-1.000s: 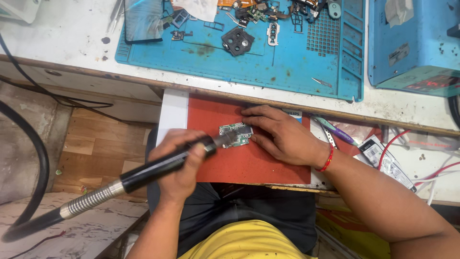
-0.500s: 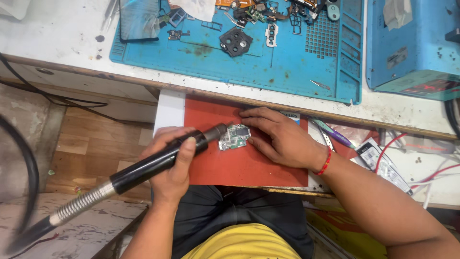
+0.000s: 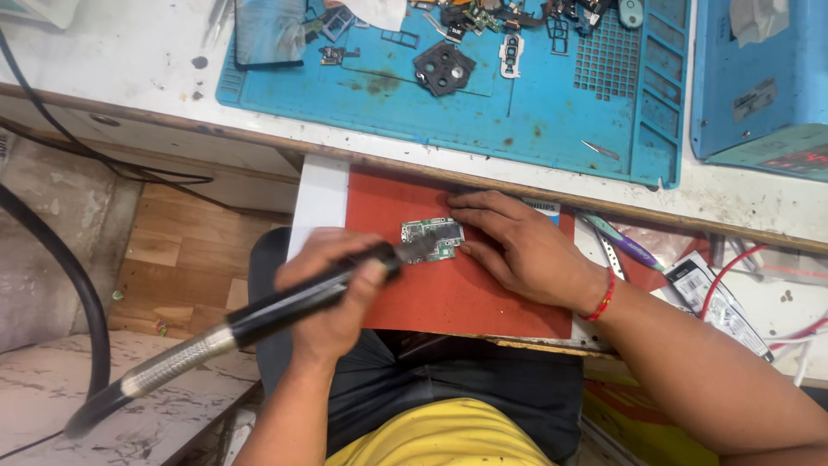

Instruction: The person uses a purple pen to scrub the surface of a small circuit board placed on a red mat. After scrubbing, they use a handheld vacuum cleaner to remove debris from the board and the mat. The workspace includes a blue tray with various electronic components.

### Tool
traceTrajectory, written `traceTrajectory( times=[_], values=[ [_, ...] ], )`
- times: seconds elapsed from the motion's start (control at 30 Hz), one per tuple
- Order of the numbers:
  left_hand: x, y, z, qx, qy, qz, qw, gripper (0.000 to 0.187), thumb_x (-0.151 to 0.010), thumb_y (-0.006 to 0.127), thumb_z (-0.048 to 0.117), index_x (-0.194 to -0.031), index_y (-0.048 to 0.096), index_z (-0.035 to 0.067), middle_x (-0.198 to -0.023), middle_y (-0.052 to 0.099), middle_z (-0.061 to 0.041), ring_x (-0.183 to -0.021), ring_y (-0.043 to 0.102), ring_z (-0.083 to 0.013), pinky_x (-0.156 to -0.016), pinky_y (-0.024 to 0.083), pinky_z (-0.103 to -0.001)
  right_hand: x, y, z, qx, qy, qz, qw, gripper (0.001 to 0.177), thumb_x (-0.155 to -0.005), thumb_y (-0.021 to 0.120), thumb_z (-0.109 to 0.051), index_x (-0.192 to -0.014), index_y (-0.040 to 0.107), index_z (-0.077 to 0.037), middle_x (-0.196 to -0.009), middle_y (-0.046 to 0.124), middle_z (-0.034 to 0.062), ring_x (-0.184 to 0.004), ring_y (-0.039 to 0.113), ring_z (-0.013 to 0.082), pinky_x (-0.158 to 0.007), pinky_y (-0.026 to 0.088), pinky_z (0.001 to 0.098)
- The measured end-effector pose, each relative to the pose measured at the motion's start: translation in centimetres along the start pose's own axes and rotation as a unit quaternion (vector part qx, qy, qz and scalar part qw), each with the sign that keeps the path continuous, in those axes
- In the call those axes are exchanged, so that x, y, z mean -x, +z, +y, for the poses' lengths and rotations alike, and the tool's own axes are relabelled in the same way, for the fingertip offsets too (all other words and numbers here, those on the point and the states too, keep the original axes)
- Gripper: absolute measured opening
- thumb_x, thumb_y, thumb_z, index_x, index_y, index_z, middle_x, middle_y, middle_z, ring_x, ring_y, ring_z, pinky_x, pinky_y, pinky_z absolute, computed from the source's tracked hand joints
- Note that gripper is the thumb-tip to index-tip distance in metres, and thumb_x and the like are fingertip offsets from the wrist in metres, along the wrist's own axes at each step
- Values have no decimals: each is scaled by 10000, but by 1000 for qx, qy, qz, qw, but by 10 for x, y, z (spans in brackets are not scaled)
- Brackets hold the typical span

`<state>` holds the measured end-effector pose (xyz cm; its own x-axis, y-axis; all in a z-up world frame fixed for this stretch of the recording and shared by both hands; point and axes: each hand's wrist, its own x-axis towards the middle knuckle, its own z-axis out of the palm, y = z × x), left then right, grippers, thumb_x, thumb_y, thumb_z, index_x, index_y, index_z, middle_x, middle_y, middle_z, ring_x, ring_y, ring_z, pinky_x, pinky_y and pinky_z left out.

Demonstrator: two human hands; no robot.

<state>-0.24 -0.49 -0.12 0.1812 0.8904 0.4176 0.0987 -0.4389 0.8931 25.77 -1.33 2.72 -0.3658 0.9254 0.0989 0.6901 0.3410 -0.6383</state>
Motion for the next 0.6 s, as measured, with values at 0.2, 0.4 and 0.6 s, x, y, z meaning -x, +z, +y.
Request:
traceTrajectory(
  times=[0.2,0.4,0.6],
  values=[
    [5,6,-2,48,-37,33,998,303,-976,749,301,-1072,700,17,-1086,738,-127,-986,722,-211,-910,592,-325,4,0,4,-5,3,-7,1000,414,-935,686,-157,-1319,621,-16,-1346,620,149,-1197,625,350,-989,522,409],
    [2,2,-2,32,-36,28,998,289,-975,750,292,-1066,715,20,-1068,749,-123,-994,728,-216,-915,592,-325,3,-1,4,-10,-1,-8,1000,404,-932,686,-155,-1305,626,-12,-1360,617,151,-1206,625,351,-985,526,408],
    [0,3,2,-11,-19,39,999,279,-979,746,296,-1044,706,27,-1041,753,-114,-1005,735,-224,-926,590,-331,2,-1,1,-3,13,-12,1000,409,-922,688,-150,-1307,631,-23,-1346,627,142,-1193,629,345,-976,528,405]
  ],
)
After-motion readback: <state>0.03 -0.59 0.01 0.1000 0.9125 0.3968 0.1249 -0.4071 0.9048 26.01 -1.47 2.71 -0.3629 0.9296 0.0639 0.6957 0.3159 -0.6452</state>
